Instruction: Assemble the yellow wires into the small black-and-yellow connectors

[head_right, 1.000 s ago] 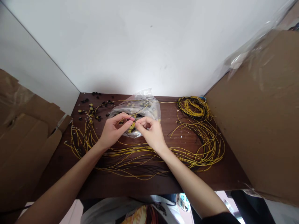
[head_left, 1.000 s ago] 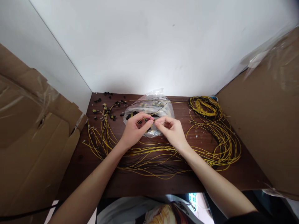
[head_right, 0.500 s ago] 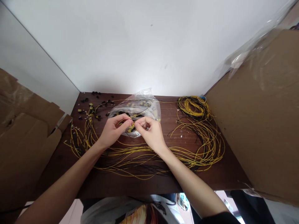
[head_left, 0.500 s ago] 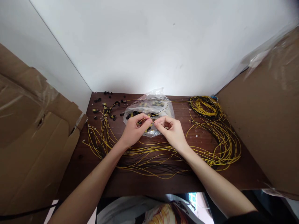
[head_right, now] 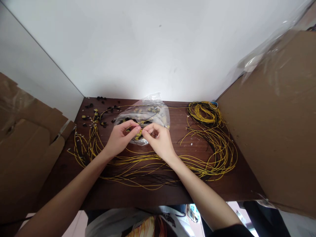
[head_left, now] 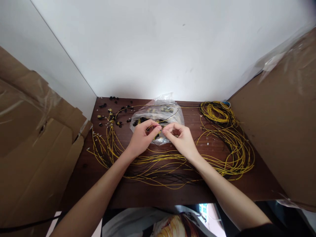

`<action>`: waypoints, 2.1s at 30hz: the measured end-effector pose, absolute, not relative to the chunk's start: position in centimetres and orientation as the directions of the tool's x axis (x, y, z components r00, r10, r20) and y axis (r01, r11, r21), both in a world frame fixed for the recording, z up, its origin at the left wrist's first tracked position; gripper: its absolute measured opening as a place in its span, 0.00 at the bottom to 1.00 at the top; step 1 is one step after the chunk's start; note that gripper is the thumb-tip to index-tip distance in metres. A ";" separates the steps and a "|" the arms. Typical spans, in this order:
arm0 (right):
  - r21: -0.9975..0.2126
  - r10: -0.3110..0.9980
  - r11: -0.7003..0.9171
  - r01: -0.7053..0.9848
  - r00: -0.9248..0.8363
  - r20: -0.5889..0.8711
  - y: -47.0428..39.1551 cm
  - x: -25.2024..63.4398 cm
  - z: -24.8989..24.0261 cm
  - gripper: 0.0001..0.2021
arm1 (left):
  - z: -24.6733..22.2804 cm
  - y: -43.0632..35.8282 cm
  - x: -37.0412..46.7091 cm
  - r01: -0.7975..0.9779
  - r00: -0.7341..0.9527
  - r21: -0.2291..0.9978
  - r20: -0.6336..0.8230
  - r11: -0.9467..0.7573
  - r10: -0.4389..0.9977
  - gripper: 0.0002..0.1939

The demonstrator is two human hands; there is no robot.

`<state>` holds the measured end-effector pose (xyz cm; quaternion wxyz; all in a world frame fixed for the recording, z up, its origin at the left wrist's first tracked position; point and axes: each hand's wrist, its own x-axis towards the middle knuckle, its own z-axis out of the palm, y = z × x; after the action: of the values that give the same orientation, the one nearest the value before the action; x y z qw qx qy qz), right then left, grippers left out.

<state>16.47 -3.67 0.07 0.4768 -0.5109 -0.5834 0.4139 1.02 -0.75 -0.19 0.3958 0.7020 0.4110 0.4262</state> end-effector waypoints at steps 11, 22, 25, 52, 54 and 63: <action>-0.979 0.993 0.117 0.168 -0.018 0.116 -3.7 16.6 0.2 0.11 | 0.1 -0.9 1.1 0.139 0.256 0.942 0.265 -0.307 0.930 0.08; -0.997 0.999 0.024 0.070 -0.033 0.022 -3.6 16.4 0.7 0.11 | -0.3 -0.7 0.9 0.137 0.284 0.929 0.296 -0.344 0.912 0.06; -0.998 0.999 0.018 0.057 -0.037 0.016 -3.6 16.4 0.8 0.10 | -0.2 -0.8 0.9 0.158 0.293 0.924 0.294 -0.349 0.910 0.05; -1.000 0.999 0.011 -0.018 -0.042 0.011 -3.6 16.5 0.6 0.10 | -0.3 -0.8 1.0 0.048 0.291 0.931 0.333 -0.361 0.897 0.05; -1.000 0.999 0.012 -0.014 -0.039 0.012 -3.7 16.5 0.6 0.10 | -0.2 -0.8 1.0 0.040 0.266 0.947 0.297 -0.318 0.917 0.05; -0.999 1.000 0.004 -0.037 -0.020 0.005 -3.7 16.4 0.6 0.09 | 0.2 -1.0 0.9 0.071 0.280 0.905 0.385 -0.419 0.879 0.03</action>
<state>16.44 -3.67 0.64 0.5053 -0.4847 -0.4966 0.5130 0.93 -0.97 0.21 0.4126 0.6855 0.3467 0.4895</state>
